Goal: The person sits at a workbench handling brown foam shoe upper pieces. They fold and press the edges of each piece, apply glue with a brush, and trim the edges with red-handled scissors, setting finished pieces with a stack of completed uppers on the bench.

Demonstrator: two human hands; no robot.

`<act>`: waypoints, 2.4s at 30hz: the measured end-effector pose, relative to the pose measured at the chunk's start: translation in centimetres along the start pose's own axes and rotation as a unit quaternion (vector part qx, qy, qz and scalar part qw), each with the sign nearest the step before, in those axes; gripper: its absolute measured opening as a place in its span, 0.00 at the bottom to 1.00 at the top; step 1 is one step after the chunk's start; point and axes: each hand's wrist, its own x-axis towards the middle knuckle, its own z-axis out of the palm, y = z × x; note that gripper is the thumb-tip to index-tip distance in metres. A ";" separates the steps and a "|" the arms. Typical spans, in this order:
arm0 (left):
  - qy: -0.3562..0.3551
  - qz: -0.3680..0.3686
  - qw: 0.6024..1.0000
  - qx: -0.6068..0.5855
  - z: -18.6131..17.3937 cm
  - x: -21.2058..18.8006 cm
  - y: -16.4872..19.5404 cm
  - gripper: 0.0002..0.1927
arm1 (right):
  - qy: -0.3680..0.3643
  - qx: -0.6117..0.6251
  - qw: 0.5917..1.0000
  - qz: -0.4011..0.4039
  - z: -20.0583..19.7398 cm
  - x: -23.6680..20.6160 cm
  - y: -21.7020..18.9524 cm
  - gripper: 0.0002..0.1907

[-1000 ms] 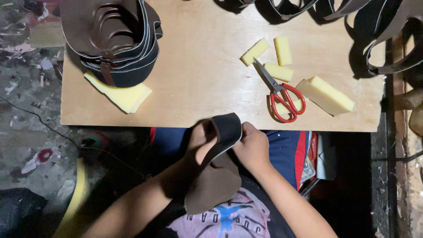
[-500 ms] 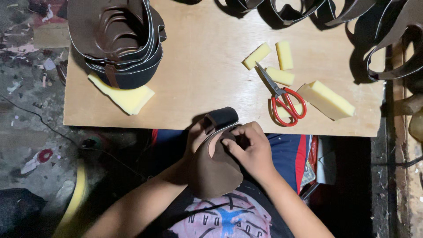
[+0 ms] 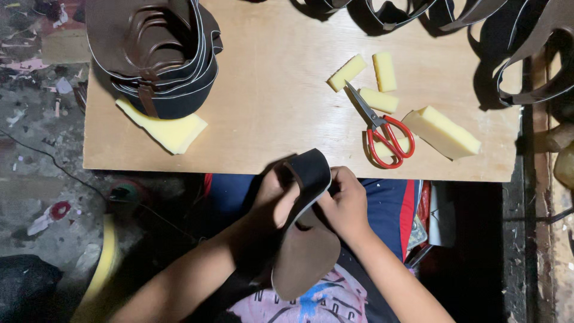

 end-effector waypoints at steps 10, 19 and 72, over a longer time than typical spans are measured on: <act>0.018 -0.030 0.993 -0.112 -2.1 1.4 -4.6 0.11 | 0.005 0.017 1.000 0.000 -0.2 -0.1 0.4 0.19; 0.008 -0.044 0.994 -0.098 -2.1 0.9 -3.4 0.14 | -0.039 0.163 0.985 -0.050 0.3 0.5 2.1 0.21; 0.091 0.371 0.865 0.324 3.1 2.4 6.4 0.24 | 0.127 0.268 0.952 -0.078 0.8 4.5 3.3 0.07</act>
